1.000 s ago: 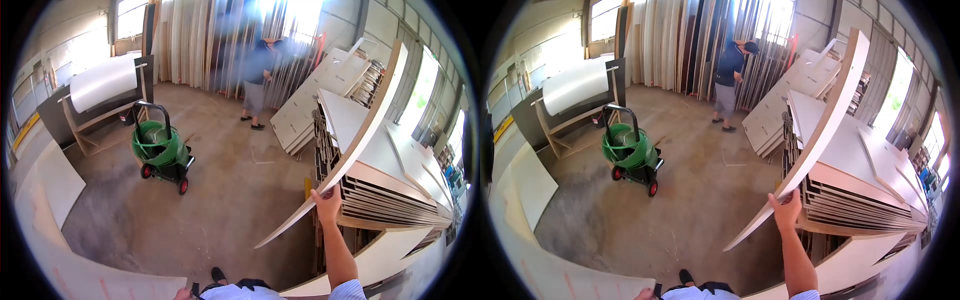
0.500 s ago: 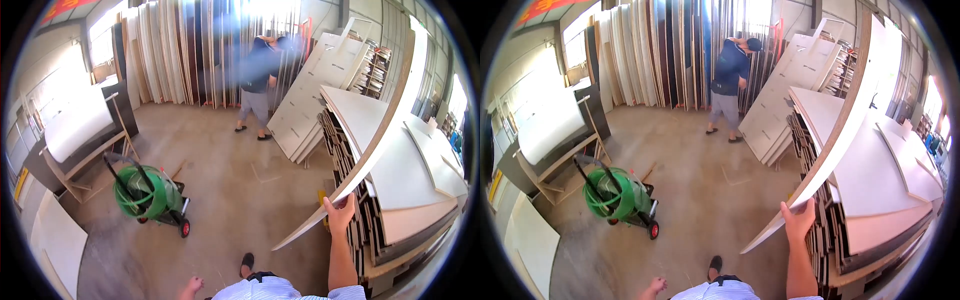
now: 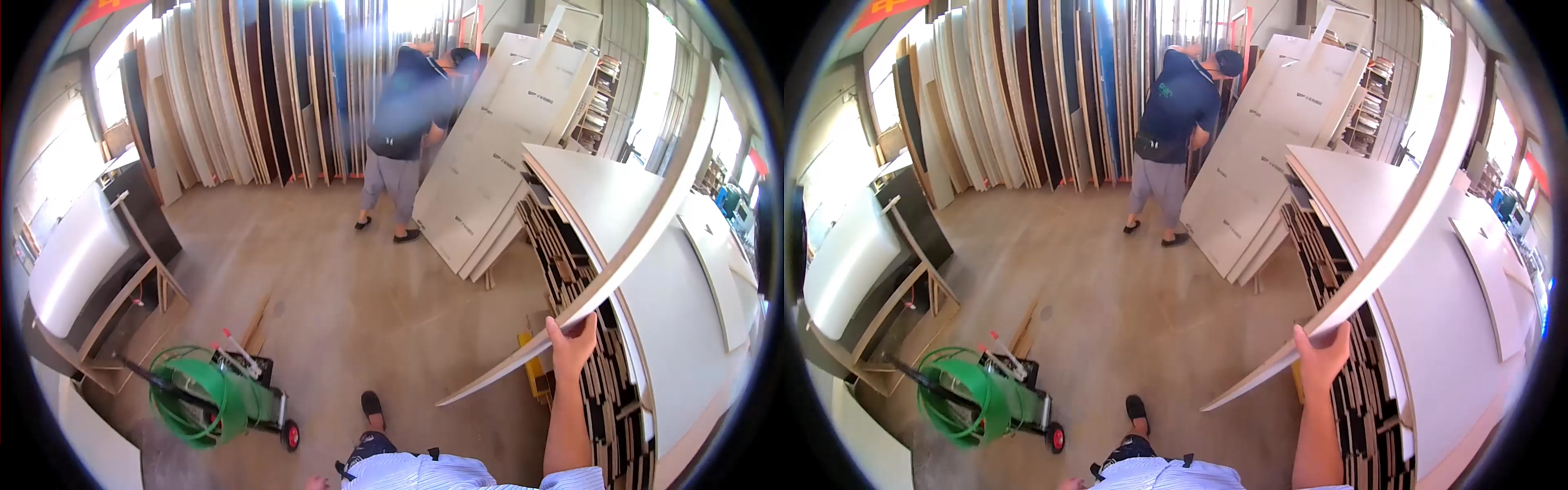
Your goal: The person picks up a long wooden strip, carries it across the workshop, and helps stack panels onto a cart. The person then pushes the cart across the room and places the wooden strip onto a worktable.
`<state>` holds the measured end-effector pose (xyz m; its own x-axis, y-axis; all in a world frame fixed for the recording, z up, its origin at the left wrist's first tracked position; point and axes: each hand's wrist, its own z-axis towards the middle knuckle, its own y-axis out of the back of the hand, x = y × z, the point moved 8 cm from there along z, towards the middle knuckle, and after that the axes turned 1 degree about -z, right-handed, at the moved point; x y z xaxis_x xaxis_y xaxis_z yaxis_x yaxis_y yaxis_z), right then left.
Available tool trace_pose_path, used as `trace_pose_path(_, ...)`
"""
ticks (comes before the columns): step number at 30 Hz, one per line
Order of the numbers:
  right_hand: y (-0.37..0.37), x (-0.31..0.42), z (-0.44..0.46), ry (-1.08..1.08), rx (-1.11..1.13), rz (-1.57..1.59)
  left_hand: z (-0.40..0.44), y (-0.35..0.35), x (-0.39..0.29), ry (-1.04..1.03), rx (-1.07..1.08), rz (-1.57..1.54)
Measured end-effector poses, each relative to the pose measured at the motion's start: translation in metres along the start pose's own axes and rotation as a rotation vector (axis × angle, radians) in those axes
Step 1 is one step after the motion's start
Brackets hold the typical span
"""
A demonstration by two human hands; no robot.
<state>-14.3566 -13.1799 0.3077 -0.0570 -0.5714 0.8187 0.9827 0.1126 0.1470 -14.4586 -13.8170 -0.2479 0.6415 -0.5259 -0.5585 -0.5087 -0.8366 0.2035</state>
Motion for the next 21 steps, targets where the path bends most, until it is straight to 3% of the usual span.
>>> trace_pose_path(5, -0.068, -0.034, 0.046, -0.058, -0.13, -0.06, 0.139, 0.022, -0.131, 0.076, 0.15, 0.102)
trace_pose_path(7, -0.09, -0.05, 0.06, -0.026, -0.192, -0.144, 0.169, 0.021, -0.221, 0.023, 0.123, 0.289)
trace_pose_path(9, -0.109, -0.06, 0.073, -0.091, -0.213, -0.206, 0.222, 0.013, -0.293, -0.024, 0.184, 0.071)
trace_pose_path(11, -0.124, -0.075, 0.082, -0.135, -0.236, -0.202, 0.242, 0.012, -0.383, -0.207, 0.171, 0.117)
trace_pose_path(14, -0.147, -0.103, 0.099, -0.148, -0.254, -0.186, 0.262, 0.003, -0.493, -0.286, 0.122, 0.149)
trace_pose_path(17, -0.169, -0.113, 0.128, -0.151, -0.288, -0.274, 0.304, -0.014, -0.538, -0.285, 0.13, 0.095)
trace_pose_path(21, -0.185, -0.153, 0.165, -0.145, -0.333, -0.384, 0.355, -0.037, -0.525, -0.169, 0.21, 0.296)
